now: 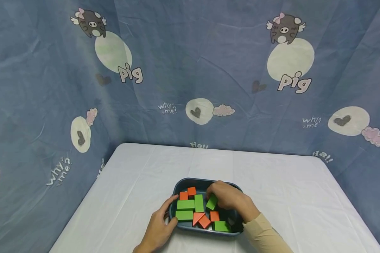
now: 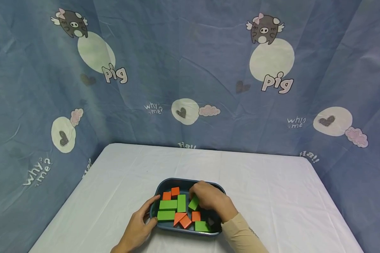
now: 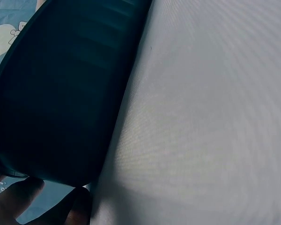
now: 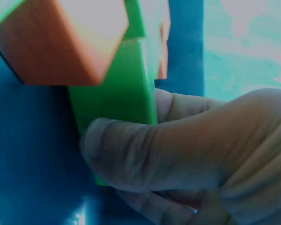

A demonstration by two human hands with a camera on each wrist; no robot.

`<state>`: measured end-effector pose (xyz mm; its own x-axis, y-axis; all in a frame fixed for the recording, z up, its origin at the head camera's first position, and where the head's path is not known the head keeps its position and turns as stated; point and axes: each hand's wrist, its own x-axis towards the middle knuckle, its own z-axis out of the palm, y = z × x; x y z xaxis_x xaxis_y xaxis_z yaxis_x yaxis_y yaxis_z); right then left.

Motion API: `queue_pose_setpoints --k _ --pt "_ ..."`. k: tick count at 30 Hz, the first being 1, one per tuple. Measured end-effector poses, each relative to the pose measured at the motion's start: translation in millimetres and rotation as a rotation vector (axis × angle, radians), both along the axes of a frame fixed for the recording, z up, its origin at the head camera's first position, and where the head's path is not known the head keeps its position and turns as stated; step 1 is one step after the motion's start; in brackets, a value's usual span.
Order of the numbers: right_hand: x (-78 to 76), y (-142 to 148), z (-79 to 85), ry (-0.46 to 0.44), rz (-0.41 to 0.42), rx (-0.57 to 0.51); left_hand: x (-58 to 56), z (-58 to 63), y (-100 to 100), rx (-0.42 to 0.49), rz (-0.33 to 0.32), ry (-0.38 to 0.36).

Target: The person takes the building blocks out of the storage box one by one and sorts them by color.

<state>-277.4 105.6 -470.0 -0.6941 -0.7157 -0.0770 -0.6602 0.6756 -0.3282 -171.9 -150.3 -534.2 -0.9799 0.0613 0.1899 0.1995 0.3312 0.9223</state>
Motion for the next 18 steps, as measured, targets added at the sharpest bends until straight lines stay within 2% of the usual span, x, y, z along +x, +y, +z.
queue_pose_setpoints --k 6,14,18 --pt "1.5 13 6.7 0.007 -0.044 -0.03 -1.7 0.5 3 -0.013 -0.007 -0.004" --pt "0.5 30 13.0 0.005 -0.013 -0.143 -1.5 0.4 4 -0.055 0.042 -0.019" --pt "-0.2 37 17.2 -0.012 -0.027 -0.157 -1.0 2.9 5 -0.048 0.044 -0.032"
